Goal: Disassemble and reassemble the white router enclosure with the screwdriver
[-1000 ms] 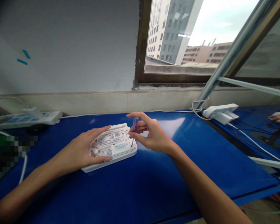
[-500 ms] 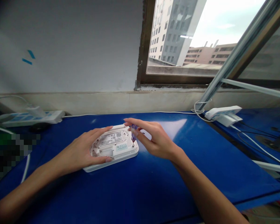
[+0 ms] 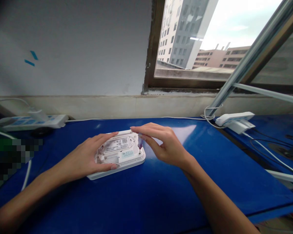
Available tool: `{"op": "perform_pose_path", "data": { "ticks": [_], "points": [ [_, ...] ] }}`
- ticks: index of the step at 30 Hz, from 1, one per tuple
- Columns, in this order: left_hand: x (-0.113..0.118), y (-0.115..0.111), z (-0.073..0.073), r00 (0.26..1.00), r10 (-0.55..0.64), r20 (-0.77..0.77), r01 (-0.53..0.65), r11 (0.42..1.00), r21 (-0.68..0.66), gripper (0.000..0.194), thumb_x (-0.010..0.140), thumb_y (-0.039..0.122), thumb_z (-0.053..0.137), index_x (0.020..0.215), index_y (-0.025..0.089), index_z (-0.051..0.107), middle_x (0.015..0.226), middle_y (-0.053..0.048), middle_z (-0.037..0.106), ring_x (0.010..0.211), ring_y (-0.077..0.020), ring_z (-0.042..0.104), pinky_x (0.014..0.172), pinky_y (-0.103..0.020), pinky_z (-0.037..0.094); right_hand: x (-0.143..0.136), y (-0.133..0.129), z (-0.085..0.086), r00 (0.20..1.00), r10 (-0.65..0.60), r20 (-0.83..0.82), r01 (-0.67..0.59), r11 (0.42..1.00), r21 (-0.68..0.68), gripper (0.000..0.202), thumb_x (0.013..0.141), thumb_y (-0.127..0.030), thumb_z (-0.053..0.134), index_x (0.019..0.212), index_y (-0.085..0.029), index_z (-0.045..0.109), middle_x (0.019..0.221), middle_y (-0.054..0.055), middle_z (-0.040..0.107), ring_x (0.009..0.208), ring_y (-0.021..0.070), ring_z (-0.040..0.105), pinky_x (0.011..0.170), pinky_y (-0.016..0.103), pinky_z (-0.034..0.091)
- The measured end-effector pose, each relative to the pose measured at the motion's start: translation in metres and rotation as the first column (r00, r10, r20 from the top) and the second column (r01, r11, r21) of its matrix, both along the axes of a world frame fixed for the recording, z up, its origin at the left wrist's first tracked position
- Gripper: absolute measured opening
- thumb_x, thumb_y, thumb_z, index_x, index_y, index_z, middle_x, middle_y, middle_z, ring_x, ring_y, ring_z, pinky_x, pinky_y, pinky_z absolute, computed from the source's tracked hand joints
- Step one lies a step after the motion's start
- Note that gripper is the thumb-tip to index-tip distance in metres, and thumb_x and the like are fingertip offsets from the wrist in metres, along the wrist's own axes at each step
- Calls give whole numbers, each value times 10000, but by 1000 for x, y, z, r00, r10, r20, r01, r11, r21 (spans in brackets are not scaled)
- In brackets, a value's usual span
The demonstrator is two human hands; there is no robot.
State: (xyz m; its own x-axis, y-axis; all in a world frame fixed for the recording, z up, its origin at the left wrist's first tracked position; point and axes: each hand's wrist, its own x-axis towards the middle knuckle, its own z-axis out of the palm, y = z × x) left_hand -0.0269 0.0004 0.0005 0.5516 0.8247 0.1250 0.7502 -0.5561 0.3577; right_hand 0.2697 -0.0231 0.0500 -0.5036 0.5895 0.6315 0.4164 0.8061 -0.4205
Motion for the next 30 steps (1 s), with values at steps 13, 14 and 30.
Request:
{"op": "perform_pose_path", "data": {
  "ticks": [13,14,30],
  "points": [
    [0,-3,3,1000,0,23,1,1000,-17,1005,730,817,654,1566,370,321,1542,-71,470,1303,-361,519,1091,-527,411,-1,-2,5,997,25,78,-21,998,-51,422,995,-116,537,1390,-247,608,1209,77,718,1148,235,625,938,408,538],
    [0,-3,2,1000,1,24,0,1000,-16,1006,730,816,655,1567,373,318,1540,-71,473,1302,-362,520,1088,-527,414,-1,-1,5,998,24,66,-22,999,-39,383,983,-129,575,1341,-244,646,1145,70,738,1081,228,648,893,390,550],
    [0,-4,4,1000,-2,31,3,1000,-26,1001,733,807,662,1568,376,316,1532,-81,480,1305,-366,521,1089,-528,410,-2,2,-2,998,-56,32,54,997,63,313,933,-206,691,1238,-271,718,950,52,750,878,226,658,758,388,549]
  ]
}}
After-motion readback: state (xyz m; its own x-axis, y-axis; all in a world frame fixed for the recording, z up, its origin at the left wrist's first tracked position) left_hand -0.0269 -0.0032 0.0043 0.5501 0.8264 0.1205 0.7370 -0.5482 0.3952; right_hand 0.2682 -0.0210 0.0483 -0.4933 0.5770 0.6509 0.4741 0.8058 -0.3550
